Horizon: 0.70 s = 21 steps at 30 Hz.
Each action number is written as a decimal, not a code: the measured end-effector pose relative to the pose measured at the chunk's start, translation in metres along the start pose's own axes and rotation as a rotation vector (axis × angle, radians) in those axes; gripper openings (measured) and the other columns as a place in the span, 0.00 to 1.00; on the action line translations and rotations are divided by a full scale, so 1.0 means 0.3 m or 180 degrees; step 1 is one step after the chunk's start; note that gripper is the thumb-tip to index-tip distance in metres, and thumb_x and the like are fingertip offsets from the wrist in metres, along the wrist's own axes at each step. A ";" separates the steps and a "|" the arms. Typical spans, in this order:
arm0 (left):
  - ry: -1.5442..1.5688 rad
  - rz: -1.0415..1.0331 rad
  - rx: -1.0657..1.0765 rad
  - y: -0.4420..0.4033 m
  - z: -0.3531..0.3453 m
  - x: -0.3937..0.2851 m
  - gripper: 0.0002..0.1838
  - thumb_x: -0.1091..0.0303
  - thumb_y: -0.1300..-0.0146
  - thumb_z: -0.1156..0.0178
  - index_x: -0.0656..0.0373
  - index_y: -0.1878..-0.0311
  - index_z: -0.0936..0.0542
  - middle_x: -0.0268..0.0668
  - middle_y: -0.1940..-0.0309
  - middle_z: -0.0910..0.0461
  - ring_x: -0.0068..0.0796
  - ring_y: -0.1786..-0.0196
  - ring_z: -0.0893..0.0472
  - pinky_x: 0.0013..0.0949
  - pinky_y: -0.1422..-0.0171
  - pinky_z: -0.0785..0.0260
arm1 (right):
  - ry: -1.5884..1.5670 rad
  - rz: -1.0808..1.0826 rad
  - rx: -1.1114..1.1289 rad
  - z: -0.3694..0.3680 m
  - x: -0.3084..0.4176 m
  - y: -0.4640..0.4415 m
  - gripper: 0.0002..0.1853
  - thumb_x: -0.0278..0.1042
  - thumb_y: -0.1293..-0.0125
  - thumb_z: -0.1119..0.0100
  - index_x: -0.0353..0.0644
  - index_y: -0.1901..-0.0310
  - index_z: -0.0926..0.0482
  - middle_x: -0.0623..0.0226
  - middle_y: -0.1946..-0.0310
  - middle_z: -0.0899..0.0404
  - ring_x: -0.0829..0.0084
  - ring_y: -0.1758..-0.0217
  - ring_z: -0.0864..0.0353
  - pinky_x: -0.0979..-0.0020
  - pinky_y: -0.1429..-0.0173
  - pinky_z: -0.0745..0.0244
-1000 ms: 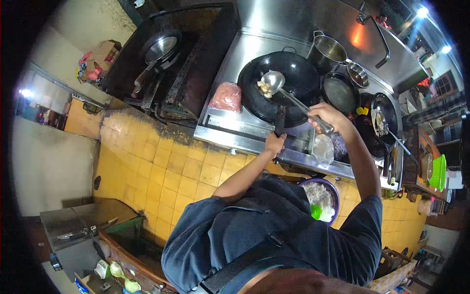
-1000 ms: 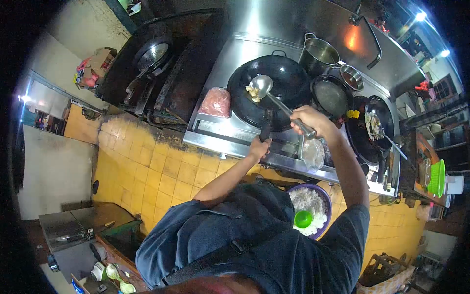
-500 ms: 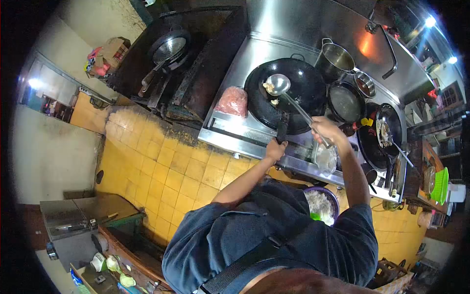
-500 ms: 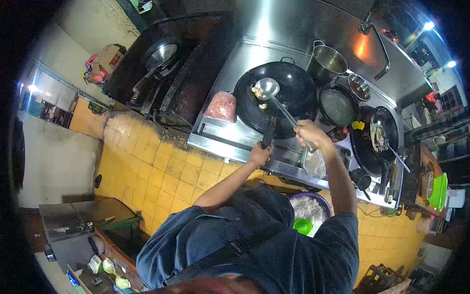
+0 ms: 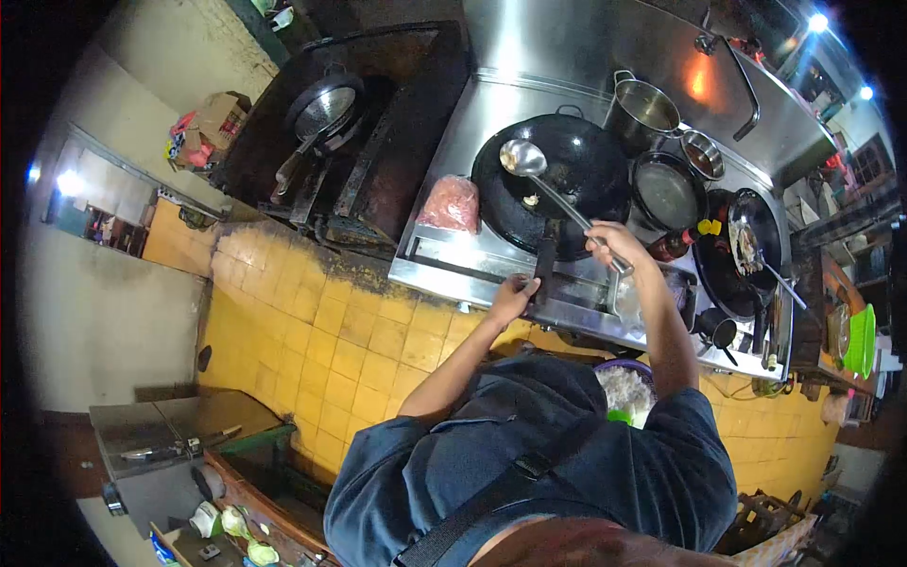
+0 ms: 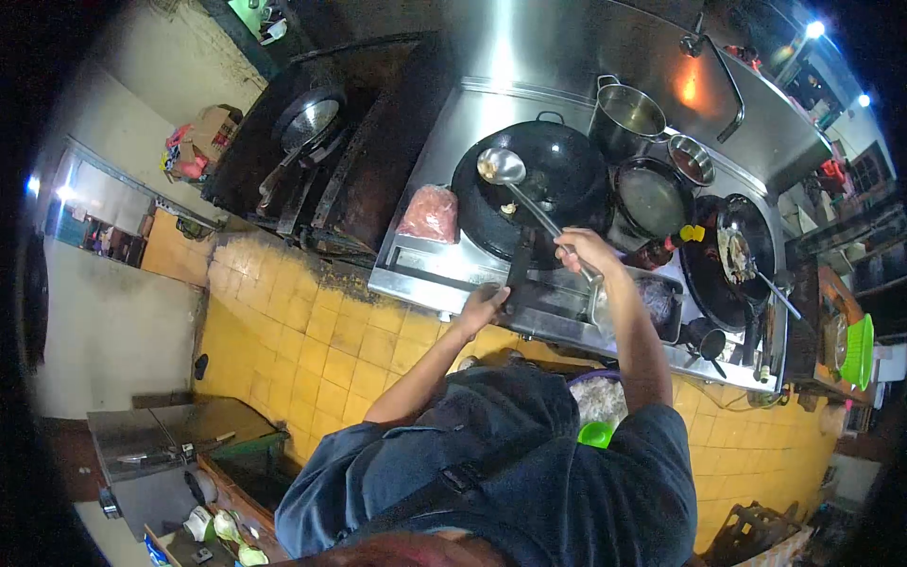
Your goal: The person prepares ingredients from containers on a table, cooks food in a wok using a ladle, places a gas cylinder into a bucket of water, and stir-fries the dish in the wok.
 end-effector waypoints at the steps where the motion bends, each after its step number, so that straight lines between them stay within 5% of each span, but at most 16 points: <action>1: -0.0038 0.0032 0.0103 0.028 0.008 -0.009 0.29 0.51 0.44 0.41 0.66 0.49 0.32 0.39 0.65 0.23 0.25 0.70 0.25 0.27 0.74 0.33 | -0.0557 -0.0115 0.0187 -0.002 -0.034 -0.021 0.06 0.28 0.40 0.52 0.41 0.73 0.36 0.70 0.84 0.34 0.84 0.90 0.39 0.81 0.89 0.45; 3: -0.0271 0.0121 0.0086 0.075 0.039 -0.020 0.23 0.54 0.42 0.42 0.60 0.51 0.30 0.39 0.61 0.23 0.28 0.61 0.23 0.28 0.66 0.31 | -0.1157 -0.0101 0.0292 -0.019 -0.040 -0.013 0.05 0.28 0.41 0.51 0.41 0.71 0.36 0.68 0.83 0.33 0.86 0.90 0.41 0.81 0.90 0.46; 8: 0.0263 0.0243 -0.0003 0.128 0.127 0.053 0.16 0.56 0.42 0.42 0.57 0.57 0.26 0.34 0.65 0.23 0.22 0.65 0.25 0.28 0.66 0.33 | -0.0963 0.0212 -0.0423 0.016 0.114 0.220 0.07 0.24 0.43 0.49 0.38 0.64 0.36 0.67 0.80 0.31 0.85 0.88 0.38 0.81 0.89 0.42; 10: 0.0608 0.0343 0.0086 0.156 0.152 0.077 0.16 0.56 0.42 0.42 0.56 0.56 0.27 0.34 0.63 0.24 0.24 0.65 0.25 0.28 0.65 0.33 | -0.1093 0.0383 0.0114 0.111 0.117 0.254 0.06 0.26 0.43 0.48 0.38 0.65 0.33 0.67 0.80 0.30 0.85 0.88 0.37 0.80 0.88 0.40; 14: 0.0554 0.0566 -0.0018 0.181 0.192 0.144 0.16 0.58 0.42 0.42 0.56 0.55 0.27 0.35 0.63 0.24 0.25 0.65 0.25 0.27 0.65 0.34 | -0.0522 0.1092 -0.0572 0.309 0.229 0.573 0.06 0.27 0.45 0.48 0.36 0.65 0.25 0.68 0.79 0.27 0.83 0.86 0.34 0.83 0.85 0.42; 19: 0.0530 0.0667 -0.0148 0.185 0.234 0.171 0.16 0.59 0.42 0.43 0.58 0.53 0.28 0.36 0.64 0.24 0.25 0.67 0.24 0.26 0.68 0.33 | -0.0194 0.0776 -0.2091 0.601 0.195 0.912 0.05 0.27 0.45 0.49 0.36 0.68 0.27 0.69 0.80 0.29 0.88 0.86 0.37 0.84 0.86 0.42; 21: 0.0619 0.0619 -0.0165 0.172 0.248 0.172 0.15 0.61 0.41 0.44 0.57 0.53 0.28 0.37 0.63 0.24 0.26 0.67 0.24 0.26 0.68 0.33 | -0.0921 0.0520 -0.2346 0.688 0.133 0.969 0.05 0.28 0.46 0.49 0.39 0.77 0.28 0.69 0.81 0.30 0.83 0.87 0.36 0.78 0.83 0.39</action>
Point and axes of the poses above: each hand's wrist, its own y-axis away from the middle knuckle, its own z-axis out of the back of the hand, x = y × z, the point moved 10 cm from there along -y, towards the middle knuckle
